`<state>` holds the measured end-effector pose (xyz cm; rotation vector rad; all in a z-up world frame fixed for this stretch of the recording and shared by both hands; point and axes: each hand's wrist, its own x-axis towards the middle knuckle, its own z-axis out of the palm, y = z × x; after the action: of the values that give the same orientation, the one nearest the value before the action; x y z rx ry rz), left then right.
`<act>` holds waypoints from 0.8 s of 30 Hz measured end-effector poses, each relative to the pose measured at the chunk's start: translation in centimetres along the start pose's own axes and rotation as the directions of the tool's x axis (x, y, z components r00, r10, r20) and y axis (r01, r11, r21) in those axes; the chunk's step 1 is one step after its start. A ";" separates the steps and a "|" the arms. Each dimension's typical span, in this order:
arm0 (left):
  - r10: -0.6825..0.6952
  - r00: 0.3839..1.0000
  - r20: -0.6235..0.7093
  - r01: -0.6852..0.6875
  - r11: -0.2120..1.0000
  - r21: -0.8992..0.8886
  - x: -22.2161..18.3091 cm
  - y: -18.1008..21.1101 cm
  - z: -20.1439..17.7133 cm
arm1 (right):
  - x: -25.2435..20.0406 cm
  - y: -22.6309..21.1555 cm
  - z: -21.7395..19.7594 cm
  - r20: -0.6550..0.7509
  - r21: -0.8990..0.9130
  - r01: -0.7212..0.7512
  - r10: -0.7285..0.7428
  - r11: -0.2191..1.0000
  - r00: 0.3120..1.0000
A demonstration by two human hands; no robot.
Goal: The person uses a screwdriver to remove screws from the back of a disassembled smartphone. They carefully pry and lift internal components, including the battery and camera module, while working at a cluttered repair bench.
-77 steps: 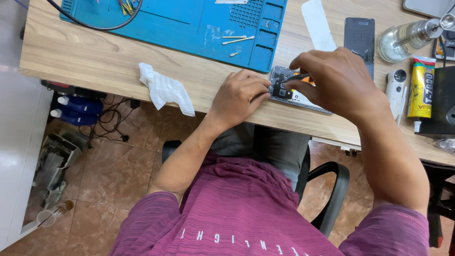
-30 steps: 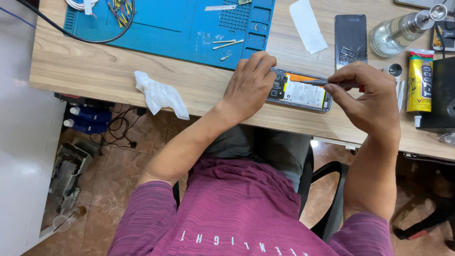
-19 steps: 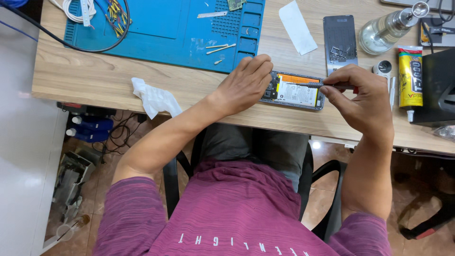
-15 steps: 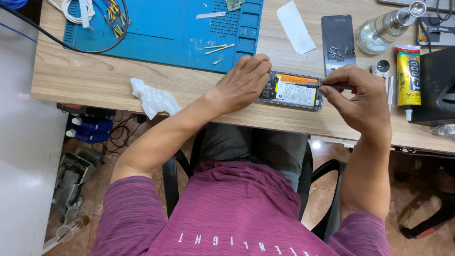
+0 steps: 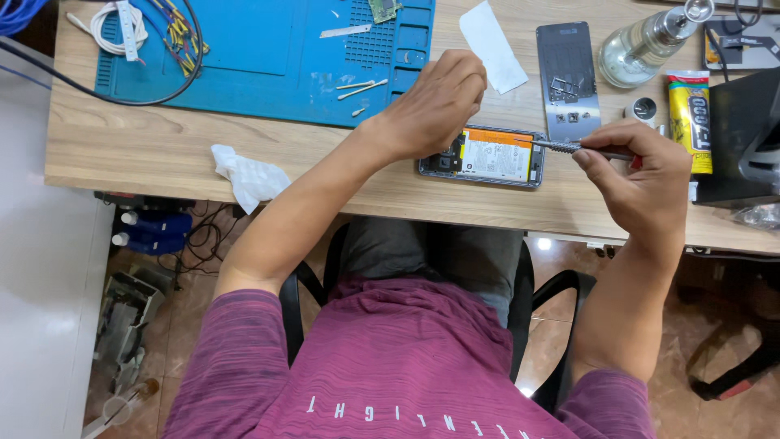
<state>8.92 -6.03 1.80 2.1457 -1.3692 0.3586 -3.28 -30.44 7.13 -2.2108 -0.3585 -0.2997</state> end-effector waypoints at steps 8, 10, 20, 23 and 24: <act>-0.039 0.998 -0.048 0.037 0.999 -0.029 7.1 -2.5 7.3 | -4.4 2.3 1.4 -0.272 0.248 -0.195 0.262 0.949 0.926; -0.026 0.998 -0.048 0.026 1.000 0.013 8.8 -2.7 8.5 | -5.4 2.6 1.9 -0.354 0.270 -0.209 0.299 0.940 0.886; -0.011 1.000 0.009 0.012 0.994 -0.110 10.2 -2.4 8.2 | -6.4 4.5 2.6 -0.446 0.400 -0.248 0.424 0.882 0.788; -0.124 0.991 -0.044 0.113 0.974 -0.198 8.7 -2.2 5.5 | -6.6 5.0 2.5 -0.432 0.421 -0.242 0.428 0.874 0.794; -0.093 0.994 -0.058 0.080 0.977 -0.198 7.8 -1.9 3.7 | -6.7 5.2 2.6 -0.440 0.426 -0.222 0.416 0.877 0.796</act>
<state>13.79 -13.40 2.09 2.0058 -1.2161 0.2486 -7.48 -32.50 -0.40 -1.7025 0.2577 -0.5791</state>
